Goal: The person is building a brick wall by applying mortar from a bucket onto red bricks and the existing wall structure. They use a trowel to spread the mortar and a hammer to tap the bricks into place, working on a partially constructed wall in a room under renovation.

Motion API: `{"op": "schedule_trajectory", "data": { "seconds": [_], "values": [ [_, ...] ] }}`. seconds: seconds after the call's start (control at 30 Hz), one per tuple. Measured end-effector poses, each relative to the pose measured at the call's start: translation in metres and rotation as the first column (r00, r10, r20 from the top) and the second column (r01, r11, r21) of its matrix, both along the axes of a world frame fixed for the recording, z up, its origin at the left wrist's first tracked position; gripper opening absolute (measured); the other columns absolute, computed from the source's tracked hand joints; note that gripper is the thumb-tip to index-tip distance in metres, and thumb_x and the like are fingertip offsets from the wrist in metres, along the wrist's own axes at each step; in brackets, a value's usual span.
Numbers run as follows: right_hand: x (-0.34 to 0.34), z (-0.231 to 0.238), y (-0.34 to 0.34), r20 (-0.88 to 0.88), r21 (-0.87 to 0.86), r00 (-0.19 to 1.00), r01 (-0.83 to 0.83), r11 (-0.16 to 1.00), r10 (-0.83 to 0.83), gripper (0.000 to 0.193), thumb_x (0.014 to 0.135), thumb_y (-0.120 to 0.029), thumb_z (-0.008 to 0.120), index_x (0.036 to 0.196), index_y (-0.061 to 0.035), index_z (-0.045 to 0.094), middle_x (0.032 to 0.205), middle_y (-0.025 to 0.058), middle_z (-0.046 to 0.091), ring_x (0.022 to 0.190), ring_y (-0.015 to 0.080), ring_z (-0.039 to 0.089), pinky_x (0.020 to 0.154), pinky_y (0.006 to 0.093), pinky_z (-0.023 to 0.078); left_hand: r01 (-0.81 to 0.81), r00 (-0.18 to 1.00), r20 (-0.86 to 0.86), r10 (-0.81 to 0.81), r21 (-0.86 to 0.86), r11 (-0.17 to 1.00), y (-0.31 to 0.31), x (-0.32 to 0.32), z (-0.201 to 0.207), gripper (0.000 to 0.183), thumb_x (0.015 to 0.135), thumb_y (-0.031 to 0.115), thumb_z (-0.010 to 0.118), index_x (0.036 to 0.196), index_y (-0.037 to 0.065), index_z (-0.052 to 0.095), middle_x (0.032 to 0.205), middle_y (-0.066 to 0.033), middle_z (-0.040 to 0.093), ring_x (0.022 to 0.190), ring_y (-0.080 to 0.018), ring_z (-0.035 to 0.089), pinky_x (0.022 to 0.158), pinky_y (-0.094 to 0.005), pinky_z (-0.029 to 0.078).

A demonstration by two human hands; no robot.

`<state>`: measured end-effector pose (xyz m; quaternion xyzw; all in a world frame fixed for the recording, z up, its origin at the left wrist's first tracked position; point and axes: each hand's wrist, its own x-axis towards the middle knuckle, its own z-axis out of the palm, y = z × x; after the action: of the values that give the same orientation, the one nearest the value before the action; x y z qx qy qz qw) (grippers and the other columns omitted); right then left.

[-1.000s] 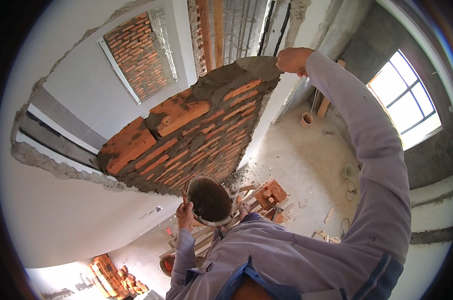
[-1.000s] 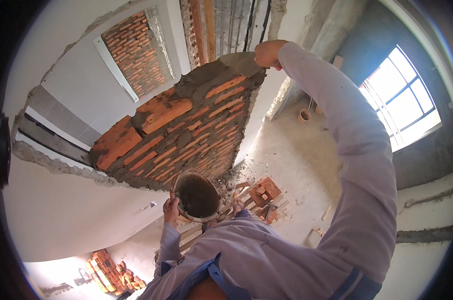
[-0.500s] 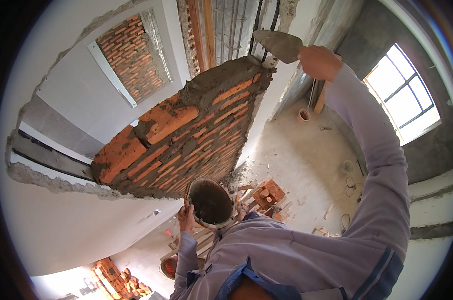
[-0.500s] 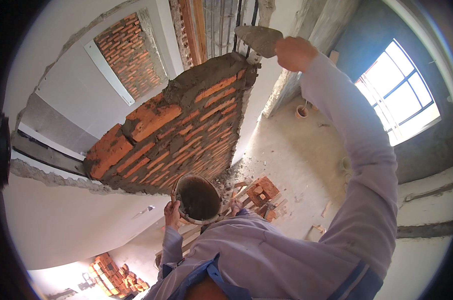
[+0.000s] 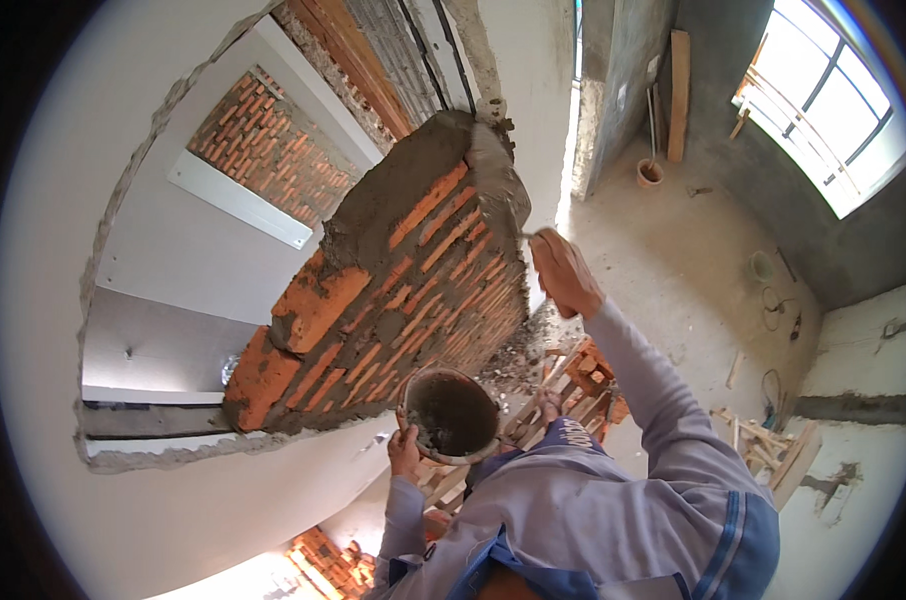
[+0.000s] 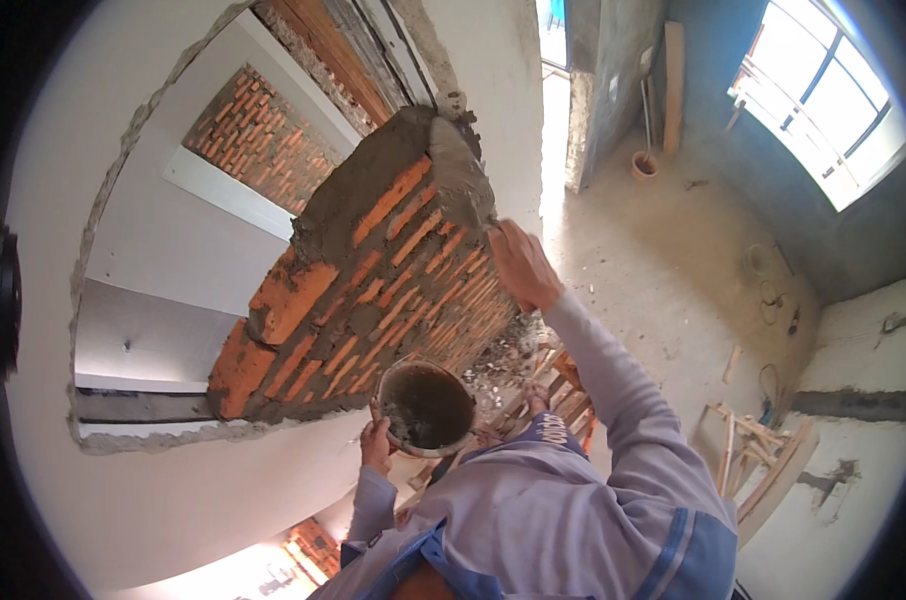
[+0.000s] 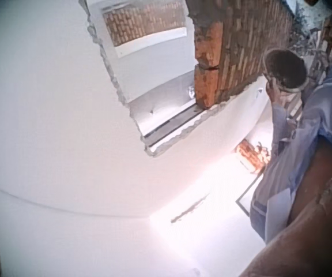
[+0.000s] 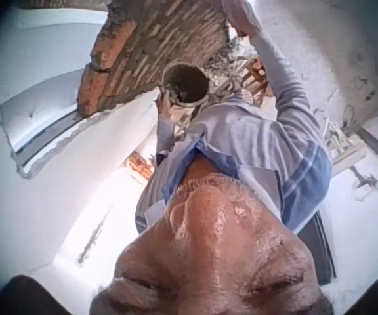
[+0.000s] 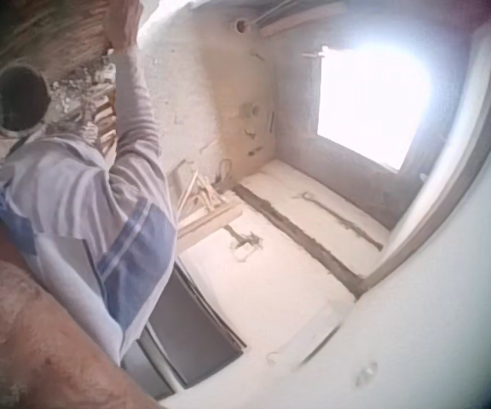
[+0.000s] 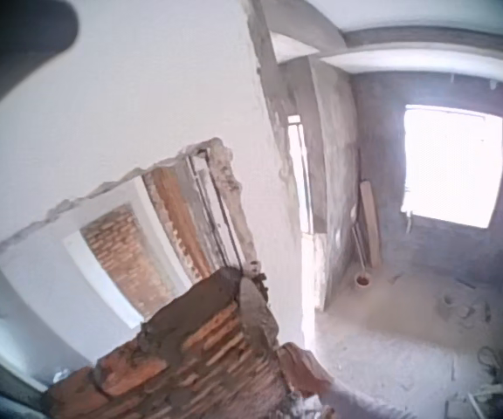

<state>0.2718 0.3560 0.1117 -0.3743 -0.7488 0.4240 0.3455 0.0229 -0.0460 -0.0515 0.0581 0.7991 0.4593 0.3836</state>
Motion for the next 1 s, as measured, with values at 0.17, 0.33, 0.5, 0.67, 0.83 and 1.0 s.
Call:
{"op": "schedule_trajectory", "data": {
  "seconds": [0.17,0.33,0.5,0.67,0.83,1.0],
  "values": [
    [-0.042,-0.036,-0.032,-0.489,-0.536,0.831,-0.046,0.843,-0.266,0.031,0.101,-0.029,0.037,0.093,-0.002,0.05,0.058,0.004,0.047,0.04,0.0133,0.047,0.037,0.0316,0.04,-0.007,0.986,0.168,-0.003,0.058,0.998,0.006,0.014,0.03,0.017,0.095,0.026,0.06,0.097,0.01,0.057,0.079,-0.0018,0.061,0.062,-0.0141,0.062,0.056,-0.0313,0.056],
    [-0.122,-0.026,-0.039,-0.581,-0.582,0.724,-0.052,0.812,-0.371,0.032,0.103,-0.03,0.033,0.09,-0.0035,0.046,0.062,0.0044,0.045,0.04,0.0142,0.045,0.038,0.0321,0.041,0.004,0.973,0.231,-0.015,0.051,0.999,-0.008,0.014,0.031,0.026,0.096,0.027,0.06,0.114,0.008,0.058,0.095,-0.0029,0.064,0.079,-0.0154,0.066,0.067,-0.0328,0.058],
    [-0.136,-0.02,-0.044,-0.484,-0.501,0.808,0.058,0.863,-0.335,0.032,0.104,-0.027,0.032,0.09,-0.0016,0.045,0.062,0.0075,0.045,0.043,0.0188,0.047,0.044,0.0363,0.043,0.026,0.979,0.202,-0.03,0.024,0.999,-0.03,0.006,0.023,0.028,0.095,0.025,0.06,0.117,0.006,0.058,0.099,-0.005,0.065,0.082,-0.0166,0.067,0.069,-0.0323,0.059],
    [-0.114,-0.05,-0.085,-0.29,-0.319,0.935,0.104,0.942,-0.202,0.034,0.103,-0.031,0.035,0.094,0.0002,0.046,0.071,0.0141,0.051,0.055,0.0254,0.054,0.059,0.0409,0.046,0.047,0.976,0.212,-0.049,0.018,0.999,-0.049,-0.004,0.02,0.023,0.095,0.022,0.059,0.11,0.005,0.058,0.09,-0.0047,0.063,0.072,-0.0155,0.065,0.06,-0.0305,0.056],
    [-0.148,-0.057,-0.091,-0.402,-0.541,0.834,0.117,0.833,-0.379,0.035,0.103,-0.033,0.037,0.096,-0.0013,0.05,0.071,0.0119,0.052,0.056,0.0223,0.053,0.053,0.0367,0.044,0.129,0.967,0.225,-0.121,-0.024,0.991,-0.054,-0.018,0.009,0.018,0.095,0.021,0.059,0.102,0.005,0.057,0.08,-0.0048,0.063,0.064,-0.0161,0.064,0.057,-0.0306,0.055],
    [-0.145,-0.068,-0.138,-0.657,-0.596,0.659,-0.157,0.787,-0.367,0.032,0.102,-0.036,0.04,0.09,-0.0073,0.049,0.061,0.0036,0.048,0.044,0.0144,0.049,0.038,0.0318,0.042,0.158,0.959,0.248,-0.141,-0.05,0.986,-0.08,-0.036,0.006,0.018,0.096,0.022,0.058,0.105,0.007,0.057,0.086,-0.0051,0.065,0.069,-0.0166,0.067,0.06,-0.0317,0.058]
  ]
}}
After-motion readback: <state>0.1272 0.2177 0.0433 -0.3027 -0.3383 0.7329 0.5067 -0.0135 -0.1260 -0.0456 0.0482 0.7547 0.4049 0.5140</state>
